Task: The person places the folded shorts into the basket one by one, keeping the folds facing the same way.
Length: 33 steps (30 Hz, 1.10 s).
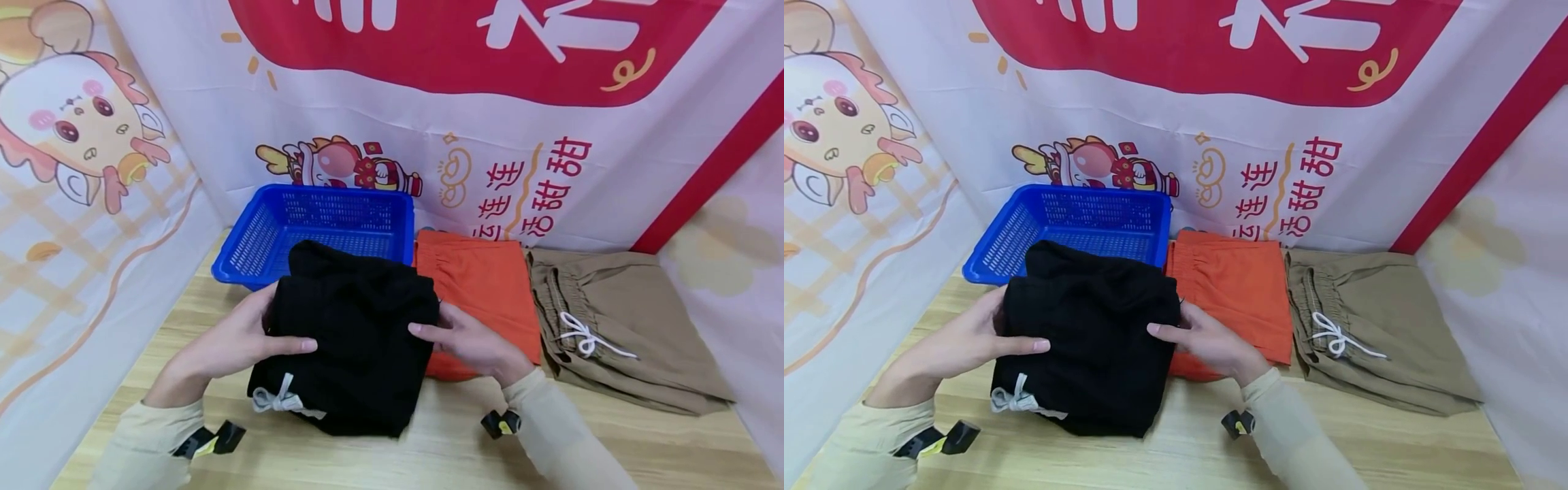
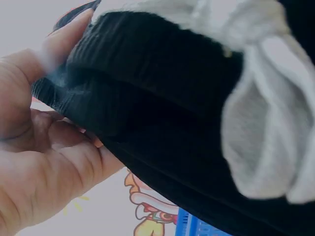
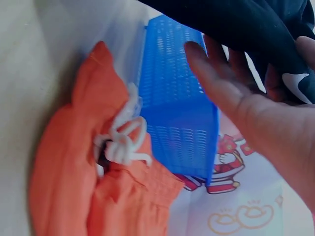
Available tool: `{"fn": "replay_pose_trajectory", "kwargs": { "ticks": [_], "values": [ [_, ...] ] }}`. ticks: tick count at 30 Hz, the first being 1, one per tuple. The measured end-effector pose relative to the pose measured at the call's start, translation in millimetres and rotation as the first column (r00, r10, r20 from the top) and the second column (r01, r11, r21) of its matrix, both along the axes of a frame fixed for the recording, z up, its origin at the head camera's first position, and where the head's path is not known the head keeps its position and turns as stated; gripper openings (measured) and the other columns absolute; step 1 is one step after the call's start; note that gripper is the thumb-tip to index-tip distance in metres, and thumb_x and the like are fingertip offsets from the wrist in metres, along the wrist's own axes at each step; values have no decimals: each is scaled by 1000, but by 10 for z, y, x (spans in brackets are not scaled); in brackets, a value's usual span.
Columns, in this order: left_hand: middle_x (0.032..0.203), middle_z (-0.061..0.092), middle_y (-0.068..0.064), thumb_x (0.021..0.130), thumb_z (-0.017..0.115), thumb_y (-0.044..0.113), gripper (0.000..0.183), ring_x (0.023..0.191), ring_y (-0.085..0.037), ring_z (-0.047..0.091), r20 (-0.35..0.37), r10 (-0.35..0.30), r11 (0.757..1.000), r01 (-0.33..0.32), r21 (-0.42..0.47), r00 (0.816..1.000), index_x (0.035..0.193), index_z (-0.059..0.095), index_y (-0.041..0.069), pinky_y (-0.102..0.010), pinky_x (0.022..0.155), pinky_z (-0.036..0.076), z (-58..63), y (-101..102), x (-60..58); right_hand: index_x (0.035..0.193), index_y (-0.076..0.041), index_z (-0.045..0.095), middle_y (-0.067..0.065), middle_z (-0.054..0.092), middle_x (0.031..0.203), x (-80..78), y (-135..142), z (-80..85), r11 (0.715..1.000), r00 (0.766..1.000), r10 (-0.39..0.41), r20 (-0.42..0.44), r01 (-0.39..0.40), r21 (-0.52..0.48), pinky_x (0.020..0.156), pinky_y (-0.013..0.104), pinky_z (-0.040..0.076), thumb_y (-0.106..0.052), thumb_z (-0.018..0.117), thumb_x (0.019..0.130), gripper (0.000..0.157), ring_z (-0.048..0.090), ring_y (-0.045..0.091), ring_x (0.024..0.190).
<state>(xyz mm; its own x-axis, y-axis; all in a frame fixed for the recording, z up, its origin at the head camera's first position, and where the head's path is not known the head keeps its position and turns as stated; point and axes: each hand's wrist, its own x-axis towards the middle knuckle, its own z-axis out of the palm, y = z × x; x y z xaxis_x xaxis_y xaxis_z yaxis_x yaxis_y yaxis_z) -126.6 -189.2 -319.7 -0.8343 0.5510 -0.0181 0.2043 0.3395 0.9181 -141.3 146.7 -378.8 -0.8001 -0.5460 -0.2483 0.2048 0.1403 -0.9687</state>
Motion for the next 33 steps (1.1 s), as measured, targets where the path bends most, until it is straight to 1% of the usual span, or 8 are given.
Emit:
{"fn": "replay_pose_trajectory", "kwargs": {
  "ticks": [4,5,11,14,16,21,27,33],
  "values": [
    [121,58,-4,83,72,15,57,105,-22,60,-60,2,998,2,65,998,130,41,17,-35,85,51,37,3,-23,145,-29,25,-6,37,143,-2,28,101,1000,989,10,-150,-11,-2,101,41,37,-32,68,85,74,41,18,125],
    [121,57,-4,83,71,14,55,105,-22,60,-75,7,997,-1,75,997,129,41,17,-35,84,51,52,4,-30,145,-32,24,-8,36,143,-12,30,123,1000,982,13,-187,-13,-1,98,42,40,-30,70,84,76,41,18,124],
    [124,55,-6,84,69,6,53,107,-25,59,-146,38,990,-18,137,989,129,41,14,-34,85,51,196,21,-107,145,-40,22,-11,34,144,-112,-12,310,998,960,-24,-279,9,-55,95,38,44,-19,73,82,83,45,19,122],
    [122,56,-5,84,69,6,52,107,-23,59,-211,92,989,-64,136,973,128,43,14,-30,85,50,299,30,-176,145,-40,23,-8,37,143,-188,-56,427,997,946,-61,-317,43,-63,100,37,40,-17,71,84,81,46,20,122],
    [122,56,-3,85,69,8,54,106,-21,59,-266,133,987,-103,124,955,131,42,16,-28,85,50,374,35,-231,144,-40,26,-6,42,139,-236,-88,510,996,939,-81,-333,67,-55,98,38,42,-18,70,85,77,49,21,119],
    [119,58,-4,86,67,11,56,101,-20,61,-342,196,980,-166,113,919,134,40,19,-26,80,52,549,47,-378,140,-36,37,0,50,131,-370,-159,688,990,943,-134,-306,112,-89,94,38,45,-19,69,86,65,53,22,114],
    [121,55,-7,88,66,19,59,100,-18,60,-306,252,968,-237,85,918,138,35,22,-24,78,51,653,34,-624,134,-31,46,5,53,125,-591,-240,811,981,935,-174,-308,138,-137,89,40,49,-18,67,87,53,55,25,110],
    [128,51,-8,87,65,33,68,101,-19,59,-211,316,948,-315,39,925,143,26,30,-23,79,50,703,-22,-922,135,-25,46,7,52,127,-846,-351,880,962,948,-206,-244,150,-228,91,40,47,-16,65,89,50,52,24,113]
  ]
}}
